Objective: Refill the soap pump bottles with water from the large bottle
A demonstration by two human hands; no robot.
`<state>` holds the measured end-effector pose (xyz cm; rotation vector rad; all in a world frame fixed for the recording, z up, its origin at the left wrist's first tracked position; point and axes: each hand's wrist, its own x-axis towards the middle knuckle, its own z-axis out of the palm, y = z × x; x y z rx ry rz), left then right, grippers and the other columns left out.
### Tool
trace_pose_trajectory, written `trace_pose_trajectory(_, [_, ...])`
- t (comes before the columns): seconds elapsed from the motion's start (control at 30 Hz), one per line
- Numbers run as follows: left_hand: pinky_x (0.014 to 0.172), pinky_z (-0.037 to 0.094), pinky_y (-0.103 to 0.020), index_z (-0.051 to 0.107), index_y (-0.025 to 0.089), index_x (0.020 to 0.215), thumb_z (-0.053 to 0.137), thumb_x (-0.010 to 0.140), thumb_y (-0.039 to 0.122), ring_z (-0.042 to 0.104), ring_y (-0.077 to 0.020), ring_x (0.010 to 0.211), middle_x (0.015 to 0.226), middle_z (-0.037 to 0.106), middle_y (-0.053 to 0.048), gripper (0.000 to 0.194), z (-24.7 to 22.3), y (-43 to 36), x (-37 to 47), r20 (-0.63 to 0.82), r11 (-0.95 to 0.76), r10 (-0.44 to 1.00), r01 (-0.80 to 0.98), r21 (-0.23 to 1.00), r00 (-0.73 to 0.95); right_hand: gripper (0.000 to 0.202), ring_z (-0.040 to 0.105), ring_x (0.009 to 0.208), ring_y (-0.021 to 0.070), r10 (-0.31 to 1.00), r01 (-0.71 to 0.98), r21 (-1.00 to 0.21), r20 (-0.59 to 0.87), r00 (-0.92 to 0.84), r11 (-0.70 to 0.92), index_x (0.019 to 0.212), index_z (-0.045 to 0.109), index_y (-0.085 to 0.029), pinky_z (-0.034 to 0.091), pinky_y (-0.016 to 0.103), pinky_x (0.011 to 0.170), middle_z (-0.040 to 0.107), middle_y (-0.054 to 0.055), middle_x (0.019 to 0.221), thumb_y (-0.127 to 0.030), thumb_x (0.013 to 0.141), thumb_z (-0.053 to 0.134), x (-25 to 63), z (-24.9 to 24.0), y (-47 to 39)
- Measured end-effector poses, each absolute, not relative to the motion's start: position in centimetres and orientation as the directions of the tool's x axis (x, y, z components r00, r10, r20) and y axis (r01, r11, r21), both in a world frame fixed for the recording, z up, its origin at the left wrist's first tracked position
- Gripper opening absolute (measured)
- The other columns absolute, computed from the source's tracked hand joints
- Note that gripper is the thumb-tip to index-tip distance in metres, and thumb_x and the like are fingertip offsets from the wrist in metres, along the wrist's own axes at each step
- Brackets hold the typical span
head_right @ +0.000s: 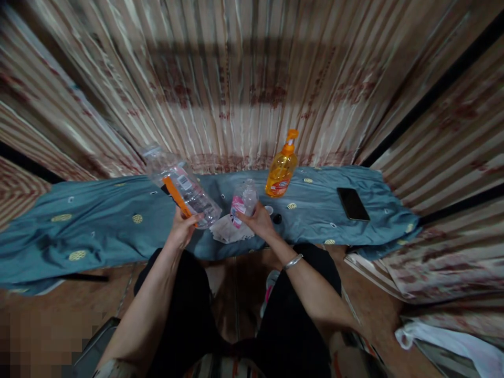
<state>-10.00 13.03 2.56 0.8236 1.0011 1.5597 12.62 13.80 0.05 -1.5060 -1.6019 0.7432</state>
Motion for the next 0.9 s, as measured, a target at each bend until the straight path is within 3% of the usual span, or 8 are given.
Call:
trace_pose_trajectory(0.13, [0.07,0.053,-0.027,0.054,0.022,0.098,0.09,0.04,0.021,0.066,-0.0139,0.068,0.079,0.069,0.006,0.068,2.2,12.9,-10.8,-0.027,-0.047,0.977,-0.34,0.939,-0.21,0.029,0.069,0.087,0.0195,0.989,0.535,-0.836,0.146,0.004,0.121,0.114,0.063,-0.016,0.058,0.04,0.078,0.069,0.005,0.103,-0.036,0.093,0.065,12.2,0.3,13.3])
trace_pose_trajectory(0.3, [0.074,0.056,-0.031,0.062,0.018,0.092,0.088,0.046,0.028,0.068,-0.0171,0.072,0.079,0.071,0.002,0.054,2.2,12.4,-11.1,-0.064,-0.012,0.983,-0.415,0.91,-0.17,0.027,0.069,0.085,0.0192,0.991,0.551,-0.827,0.135,0.004,0.111,0.111,0.064,-0.016,0.058,0.04,0.077,0.07,0.005,0.101,-0.036,0.093,0.065,11.9,0.4,13.4])
trace_pose_trajectory(0.43, [0.085,0.059,-0.046,0.064,0.018,0.1,0.079,0.06,0.038,0.071,-0.0257,0.087,0.091,0.073,-0.004,0.047,3.0,11.3,-10.7,-0.137,0.09,0.99,-0.568,0.818,-0.04,0.027,0.069,0.087,0.0196,0.991,0.555,-0.825,0.136,0.01,0.108,0.111,0.064,-0.016,0.058,0.04,0.078,0.07,0.005,0.102,-0.037,0.094,0.065,11.8,0.2,13.6])
trace_pose_trajectory(0.57, [0.092,0.056,-0.059,0.061,0.019,0.114,0.075,0.066,0.038,0.069,-0.0319,0.102,0.105,0.073,-0.008,0.053,3.3,10.6,-10.1,-0.173,0.17,0.983,-0.655,0.736,0.06,0.026,0.069,0.085,0.019,0.992,0.554,-0.827,0.122,0.018,0.092,0.11,0.064,-0.016,0.059,0.039,0.077,0.069,0.005,0.102,-0.036,0.094,0.065,11.7,0.0,13.8])
trace_pose_trajectory(0.73, [0.094,0.056,-0.055,0.064,0.019,0.104,0.079,0.063,0.039,0.071,-0.0281,0.093,0.095,0.074,-0.005,0.047,2.8,10.7,-9.7,-0.208,0.173,0.978,-0.683,0.71,0.031,0.026,0.068,0.086,0.019,0.992,0.546,-0.833,0.12,0.029,0.085,0.112,0.064,-0.016,0.059,0.039,0.076,0.069,0.005,0.103,-0.035,0.094,0.065,11.6,-0.2,13.9])
trace_pose_trajectory(0.9, [0.094,0.056,-0.047,0.067,0.017,0.1,0.082,0.059,0.042,0.072,-0.0297,0.096,0.09,0.076,-0.007,0.05,2.3,10.9,-9.8,-0.127,0.129,0.991,-0.645,0.753,0.051,0.026,0.069,0.085,0.0187,0.991,0.54,-0.835,0.13,0.018,0.1,0.112,0.064,-0.016,0.059,0.038,0.076,0.069,0.005,0.102,-0.035,0.094,0.065,11.6,-0.4,13.8])
